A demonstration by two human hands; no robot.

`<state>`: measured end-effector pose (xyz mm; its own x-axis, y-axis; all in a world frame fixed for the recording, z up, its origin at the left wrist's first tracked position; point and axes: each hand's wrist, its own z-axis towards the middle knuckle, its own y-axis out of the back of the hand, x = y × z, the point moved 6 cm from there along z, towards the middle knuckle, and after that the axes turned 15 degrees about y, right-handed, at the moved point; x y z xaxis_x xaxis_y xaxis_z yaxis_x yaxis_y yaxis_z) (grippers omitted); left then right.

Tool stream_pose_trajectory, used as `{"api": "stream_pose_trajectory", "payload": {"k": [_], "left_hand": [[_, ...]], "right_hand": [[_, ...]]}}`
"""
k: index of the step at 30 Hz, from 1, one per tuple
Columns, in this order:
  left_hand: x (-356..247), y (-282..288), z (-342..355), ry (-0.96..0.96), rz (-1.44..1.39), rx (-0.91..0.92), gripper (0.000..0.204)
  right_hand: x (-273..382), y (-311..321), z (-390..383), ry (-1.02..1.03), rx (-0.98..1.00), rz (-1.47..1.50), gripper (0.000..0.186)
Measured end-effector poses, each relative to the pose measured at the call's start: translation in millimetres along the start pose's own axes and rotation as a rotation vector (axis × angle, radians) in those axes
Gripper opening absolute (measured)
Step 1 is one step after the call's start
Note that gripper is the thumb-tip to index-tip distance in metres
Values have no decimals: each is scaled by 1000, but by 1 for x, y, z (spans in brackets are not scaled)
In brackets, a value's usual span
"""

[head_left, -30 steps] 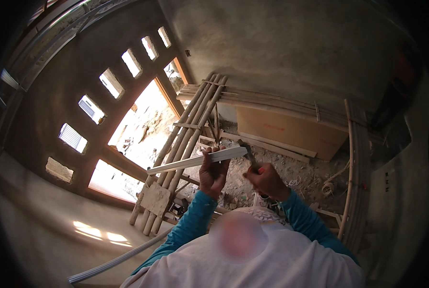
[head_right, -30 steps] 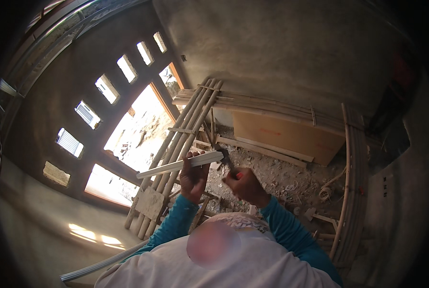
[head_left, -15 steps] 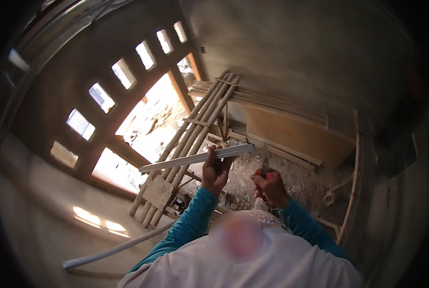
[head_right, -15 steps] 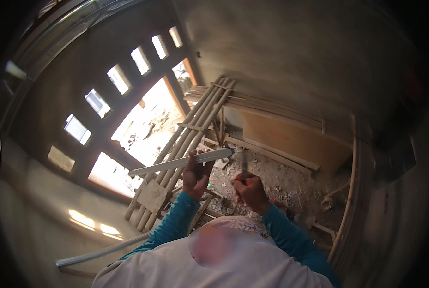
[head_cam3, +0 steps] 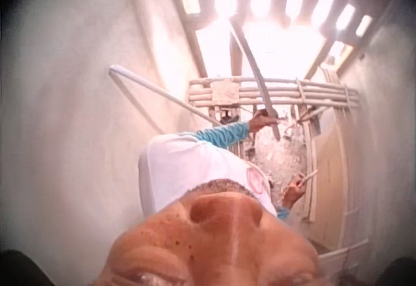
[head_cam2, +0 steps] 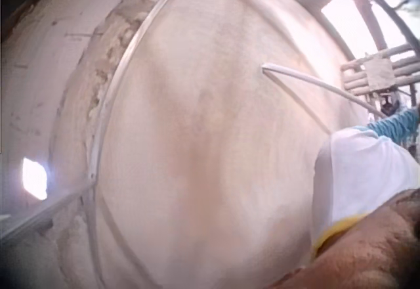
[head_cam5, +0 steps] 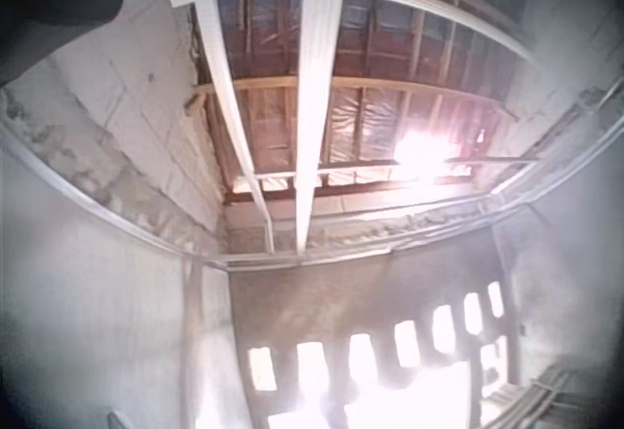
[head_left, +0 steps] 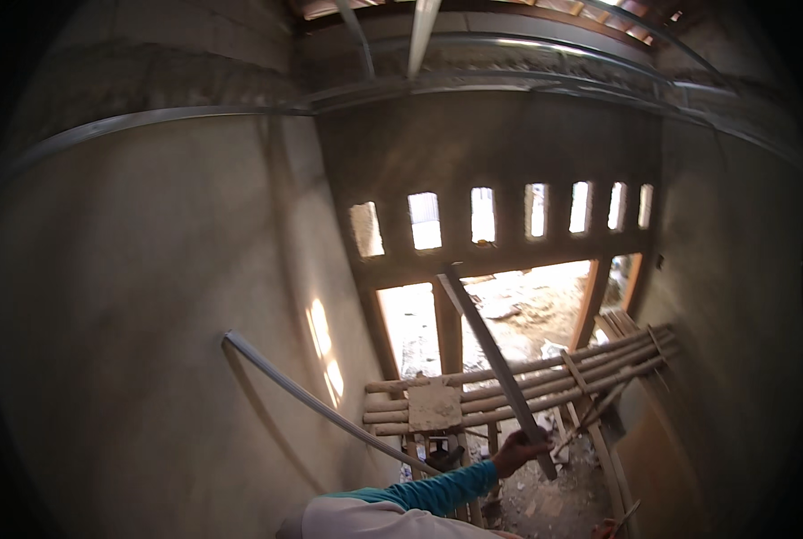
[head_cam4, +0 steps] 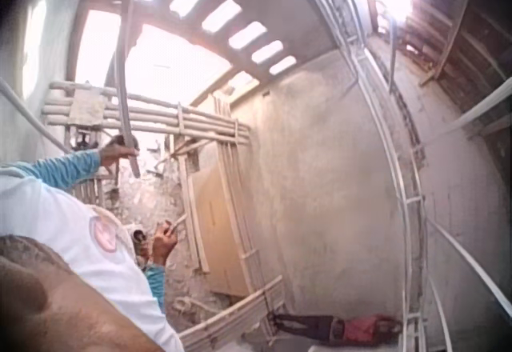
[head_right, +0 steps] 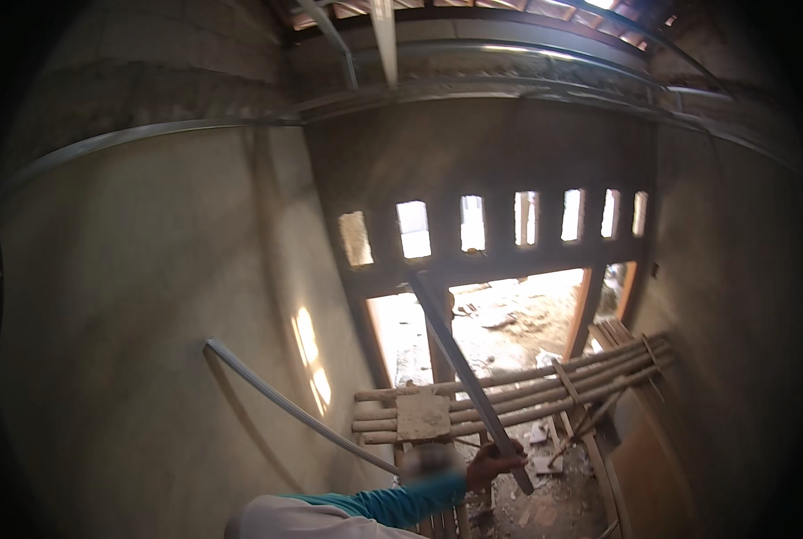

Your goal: The person uses shears to cut metal studs while standing on a wooden scaffold in an unfinished room, handling the studs and moving them into position.

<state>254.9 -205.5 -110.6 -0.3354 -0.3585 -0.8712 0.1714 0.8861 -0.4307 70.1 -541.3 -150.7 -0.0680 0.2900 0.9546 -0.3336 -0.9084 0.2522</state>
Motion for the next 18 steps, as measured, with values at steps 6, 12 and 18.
{"api": "stream_pose_trajectory", "payload": {"k": [6,12,18], "left_hand": [[33,29,-29,-245,524,-358,44],[46,-15,-41,-465,1090,-513,68],[57,20,-58,-570,1597,-812,69]], "right_hand": [[152,-93,28,564,264,-150,51],[219,-164,30,685,406,107,58],[250,-199,24,802,346,-202,40]]}}
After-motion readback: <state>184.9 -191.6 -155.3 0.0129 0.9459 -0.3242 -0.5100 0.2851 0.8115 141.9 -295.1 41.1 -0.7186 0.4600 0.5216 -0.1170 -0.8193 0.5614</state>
